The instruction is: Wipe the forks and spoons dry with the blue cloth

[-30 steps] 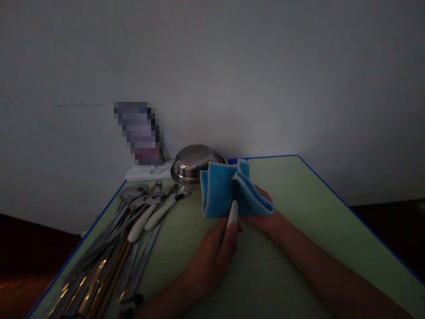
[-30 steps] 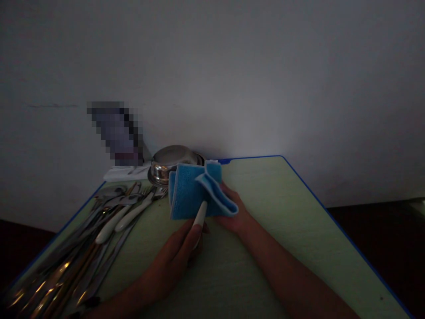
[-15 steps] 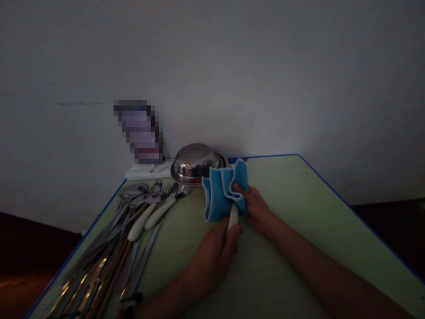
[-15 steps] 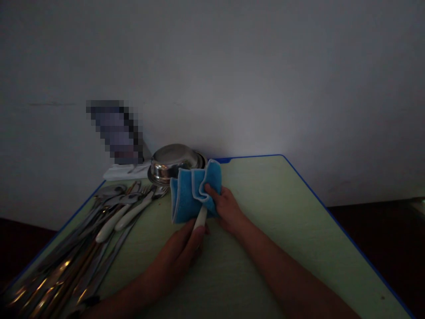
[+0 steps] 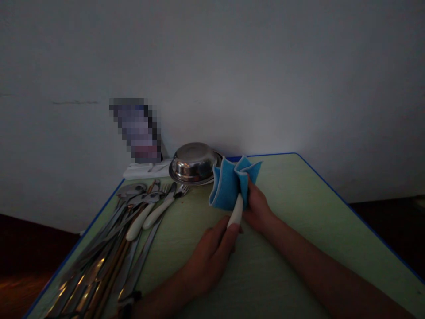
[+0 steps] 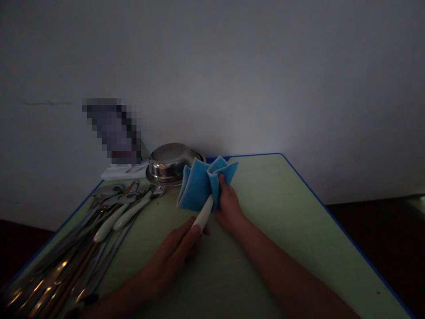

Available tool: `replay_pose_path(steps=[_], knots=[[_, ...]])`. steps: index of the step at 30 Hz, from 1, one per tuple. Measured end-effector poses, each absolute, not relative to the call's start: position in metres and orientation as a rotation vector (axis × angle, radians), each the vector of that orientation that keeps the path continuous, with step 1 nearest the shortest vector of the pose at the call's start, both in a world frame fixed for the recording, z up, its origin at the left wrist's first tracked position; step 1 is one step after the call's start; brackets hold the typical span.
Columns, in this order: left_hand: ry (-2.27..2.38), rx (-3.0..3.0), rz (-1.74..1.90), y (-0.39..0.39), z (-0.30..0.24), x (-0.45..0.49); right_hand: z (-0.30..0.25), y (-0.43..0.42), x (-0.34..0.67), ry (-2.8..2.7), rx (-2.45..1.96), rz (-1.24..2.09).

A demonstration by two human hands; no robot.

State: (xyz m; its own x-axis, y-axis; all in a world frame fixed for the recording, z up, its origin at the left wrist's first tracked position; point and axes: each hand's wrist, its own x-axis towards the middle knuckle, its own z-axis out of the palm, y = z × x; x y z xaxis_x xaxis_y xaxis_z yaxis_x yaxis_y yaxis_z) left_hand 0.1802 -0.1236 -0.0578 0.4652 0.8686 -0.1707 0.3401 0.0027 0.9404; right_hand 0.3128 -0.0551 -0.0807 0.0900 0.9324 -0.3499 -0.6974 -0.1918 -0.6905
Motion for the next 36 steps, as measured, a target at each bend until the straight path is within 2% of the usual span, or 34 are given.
replay_pose_path(steps=[13, 29, 36], knots=[[1.078, 1.663, 0.593, -0.1257, -0.06, 0.1805, -0.0819, -0.0567, 0.3181, -0.548, -0.842, 1.64], [1.083, 1.701, 0.558, -0.1237, -0.0591, 0.1802, -0.0753, -0.0555, 0.317, -0.296, -0.792, 1.728], [1.056, 1.705, 0.602, -0.127, -0.0595, 0.1797, -0.0772, -0.0568, 0.3177, -0.427, -0.797, 1.723]])
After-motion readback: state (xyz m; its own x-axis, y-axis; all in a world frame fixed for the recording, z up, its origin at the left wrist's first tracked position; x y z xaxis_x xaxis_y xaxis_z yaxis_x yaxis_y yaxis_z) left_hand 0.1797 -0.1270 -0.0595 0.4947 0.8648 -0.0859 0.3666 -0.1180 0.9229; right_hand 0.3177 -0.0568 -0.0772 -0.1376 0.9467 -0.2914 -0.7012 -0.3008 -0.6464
